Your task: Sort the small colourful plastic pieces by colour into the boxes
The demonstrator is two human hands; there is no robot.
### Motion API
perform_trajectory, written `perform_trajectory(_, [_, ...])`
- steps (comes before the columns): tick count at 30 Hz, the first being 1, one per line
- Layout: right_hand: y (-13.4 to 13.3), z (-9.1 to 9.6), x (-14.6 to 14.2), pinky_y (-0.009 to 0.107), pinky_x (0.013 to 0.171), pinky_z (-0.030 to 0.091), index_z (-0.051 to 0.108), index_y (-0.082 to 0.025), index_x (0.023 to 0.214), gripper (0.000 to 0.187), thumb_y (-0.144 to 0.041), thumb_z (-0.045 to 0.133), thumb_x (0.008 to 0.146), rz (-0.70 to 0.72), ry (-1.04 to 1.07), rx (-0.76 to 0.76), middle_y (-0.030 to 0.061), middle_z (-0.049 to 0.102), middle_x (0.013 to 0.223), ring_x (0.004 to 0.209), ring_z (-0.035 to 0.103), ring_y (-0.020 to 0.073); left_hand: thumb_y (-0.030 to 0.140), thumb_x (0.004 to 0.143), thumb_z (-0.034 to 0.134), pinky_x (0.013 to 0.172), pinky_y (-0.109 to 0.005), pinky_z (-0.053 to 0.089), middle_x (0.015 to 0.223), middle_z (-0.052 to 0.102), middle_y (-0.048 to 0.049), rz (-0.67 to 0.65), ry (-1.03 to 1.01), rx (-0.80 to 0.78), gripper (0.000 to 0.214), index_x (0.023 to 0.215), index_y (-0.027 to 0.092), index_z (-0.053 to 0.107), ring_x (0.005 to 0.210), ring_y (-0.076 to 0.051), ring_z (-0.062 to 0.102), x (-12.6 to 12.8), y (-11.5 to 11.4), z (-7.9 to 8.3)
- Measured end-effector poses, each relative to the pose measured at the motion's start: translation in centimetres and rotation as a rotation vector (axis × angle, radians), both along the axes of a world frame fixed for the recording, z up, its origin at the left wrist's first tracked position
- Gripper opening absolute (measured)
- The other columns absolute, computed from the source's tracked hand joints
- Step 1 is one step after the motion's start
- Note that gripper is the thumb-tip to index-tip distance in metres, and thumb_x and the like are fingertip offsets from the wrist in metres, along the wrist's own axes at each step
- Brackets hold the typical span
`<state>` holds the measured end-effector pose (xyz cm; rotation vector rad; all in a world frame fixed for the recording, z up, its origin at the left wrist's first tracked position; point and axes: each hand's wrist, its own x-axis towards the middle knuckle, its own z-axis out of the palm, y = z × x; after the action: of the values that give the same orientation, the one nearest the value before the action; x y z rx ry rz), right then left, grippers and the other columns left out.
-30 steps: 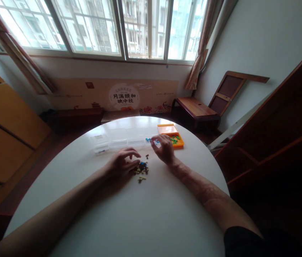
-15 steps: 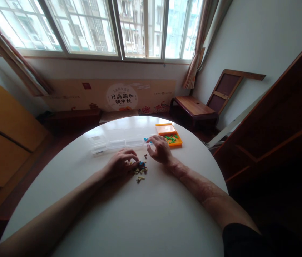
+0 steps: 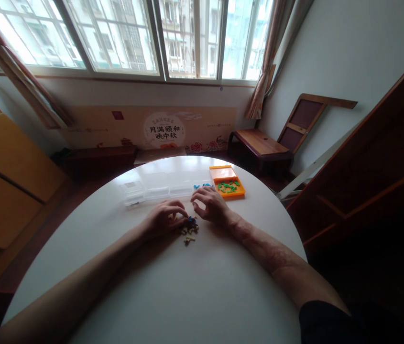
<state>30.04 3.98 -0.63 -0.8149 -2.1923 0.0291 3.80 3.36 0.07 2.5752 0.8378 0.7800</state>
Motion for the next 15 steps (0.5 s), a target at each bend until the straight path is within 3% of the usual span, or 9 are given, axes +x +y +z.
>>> perform_trajectory(8, [-0.11,0.28,-0.08,0.043,0.101,0.053,0.071,-0.025,0.101,0.010,-0.015,0.068,0.100,0.029,0.016,0.025,0.0052,0.077,0.105,0.102,0.068,0.0250,0.032,0.096,0.080,0.078,-0.029,0.051,0.098,0.074,-0.0033,-0.036,-0.110,-0.130,0.011,0.093,0.022,0.083,0.072,-0.012,0.060,-0.04,0.54,-0.55])
perform_trajectory(12, [-0.47,0.69,0.01,0.043,0.098,0.056,0.071,-0.025,0.108,0.007,-0.023,0.072,0.101,0.126,-0.004,0.029,0.0063,0.078,0.108,0.101,0.070,0.0253,0.034,0.098,0.077,0.073,-0.027,0.049,0.099,0.073,-0.0047,-0.017,-0.253,-0.217,0.014,0.097,0.021,0.082,0.078,-0.014,0.061,-0.09,0.49,-0.15])
perform_trajectory(15, [-0.64,0.73,-0.01,0.041,0.094,0.058,0.070,-0.024,0.119,0.023,-0.035,0.079,0.101,0.182,-0.022,0.048,0.0073,0.079,0.111,0.100,0.073,0.0251,0.041,0.098,0.079,0.074,-0.028,0.048,0.099,0.074,-0.0065,0.010,-0.334,-0.305,0.022,0.098,0.020,0.084,0.086,-0.017,0.065,-0.13,0.54,0.26])
